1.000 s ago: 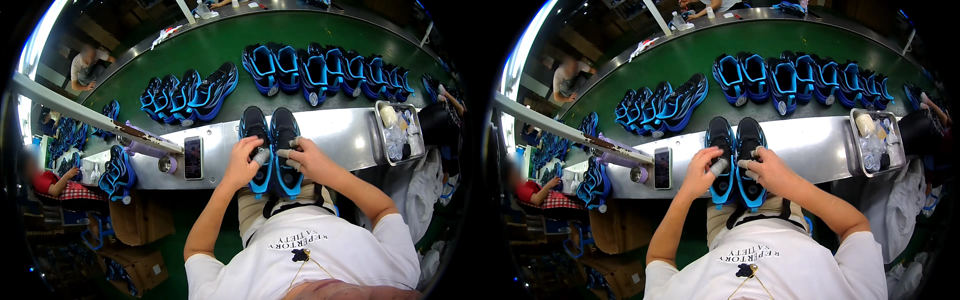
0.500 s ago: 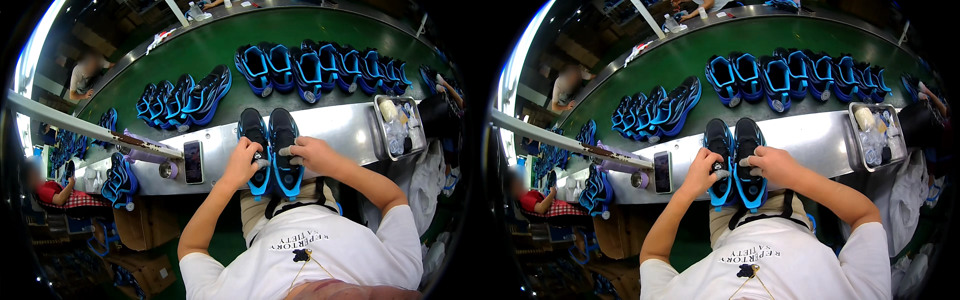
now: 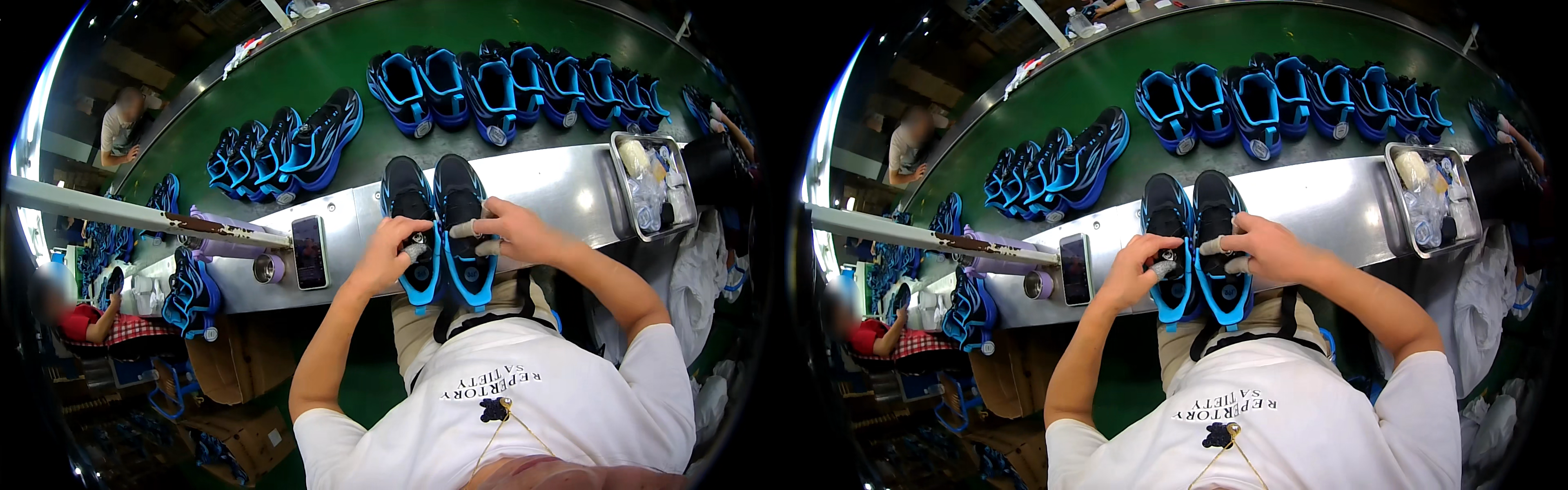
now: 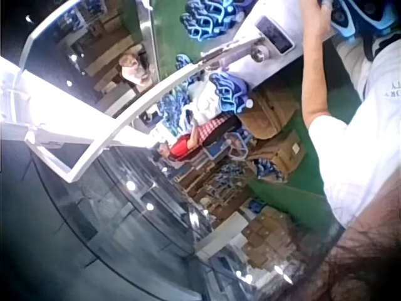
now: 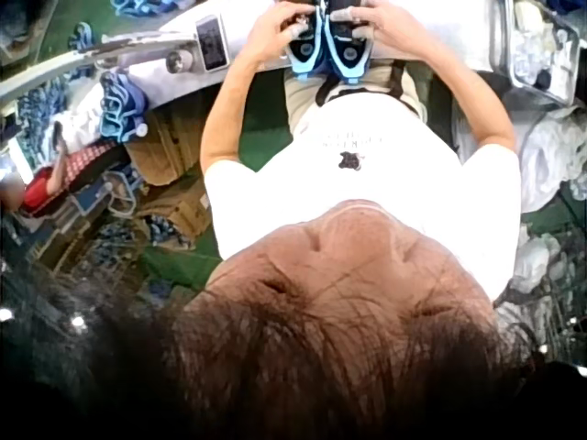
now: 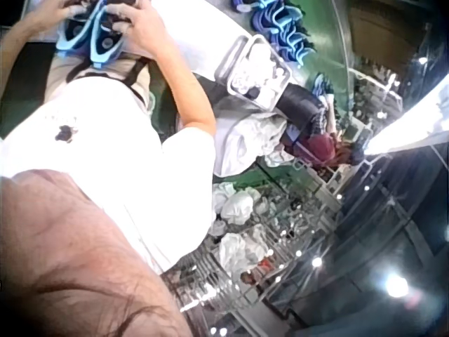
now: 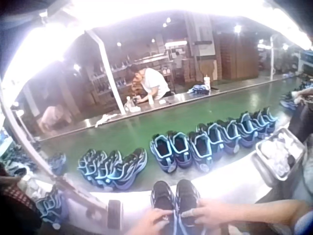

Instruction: The person wipes and polishes the surfaces of shoes using a cloth while standing at a workbench in a factory.

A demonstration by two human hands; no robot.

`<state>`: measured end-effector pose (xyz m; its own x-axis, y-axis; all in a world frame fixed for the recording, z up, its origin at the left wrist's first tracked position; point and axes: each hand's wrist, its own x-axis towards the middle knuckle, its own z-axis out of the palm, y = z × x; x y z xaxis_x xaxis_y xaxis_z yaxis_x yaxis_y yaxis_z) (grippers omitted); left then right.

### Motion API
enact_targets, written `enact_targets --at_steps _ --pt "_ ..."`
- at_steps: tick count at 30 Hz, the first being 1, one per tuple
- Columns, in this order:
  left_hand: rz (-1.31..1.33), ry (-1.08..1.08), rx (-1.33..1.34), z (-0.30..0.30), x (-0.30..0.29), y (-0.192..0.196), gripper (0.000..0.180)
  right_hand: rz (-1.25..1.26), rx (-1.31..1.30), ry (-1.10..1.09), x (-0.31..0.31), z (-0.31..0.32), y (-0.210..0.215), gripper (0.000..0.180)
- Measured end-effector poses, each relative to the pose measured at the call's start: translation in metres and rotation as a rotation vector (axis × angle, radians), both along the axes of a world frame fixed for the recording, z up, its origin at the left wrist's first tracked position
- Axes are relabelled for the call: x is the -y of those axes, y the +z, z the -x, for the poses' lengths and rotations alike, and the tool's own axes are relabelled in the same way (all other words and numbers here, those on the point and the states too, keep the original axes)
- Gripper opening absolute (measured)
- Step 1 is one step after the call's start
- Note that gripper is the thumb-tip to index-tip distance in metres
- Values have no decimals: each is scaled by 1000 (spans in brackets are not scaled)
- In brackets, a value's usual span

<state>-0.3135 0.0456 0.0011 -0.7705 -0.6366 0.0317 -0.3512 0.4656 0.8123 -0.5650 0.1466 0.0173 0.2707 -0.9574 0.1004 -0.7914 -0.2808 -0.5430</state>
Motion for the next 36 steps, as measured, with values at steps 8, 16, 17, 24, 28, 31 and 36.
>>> enact_targets --at_steps 8,16,17,24,28,31,36 --pt "96 240 -180 24 -46 22 16 102 35 -74 -4 3 -7 32" --pt "-1257 405 -381 75 -105 -24 37 -255 33 270 20 16 18 64" --pt "-1244 461 -513 83 -107 -23 37 -261 -20 325 24 15 18 62" --pt "-1294 385 -442 75 -106 -23 35 -190 29 334 29 20 9 66" --pt "-1288 398 -488 80 -110 -30 35 -89 39 354 29 23 7 66" --pt "-1274 403 -511 83 -111 -35 33 -153 -80 378 29 17 7 66" --pt "-1255 432 -473 88 -109 -25 32 39 75 326 30 26 6 63"
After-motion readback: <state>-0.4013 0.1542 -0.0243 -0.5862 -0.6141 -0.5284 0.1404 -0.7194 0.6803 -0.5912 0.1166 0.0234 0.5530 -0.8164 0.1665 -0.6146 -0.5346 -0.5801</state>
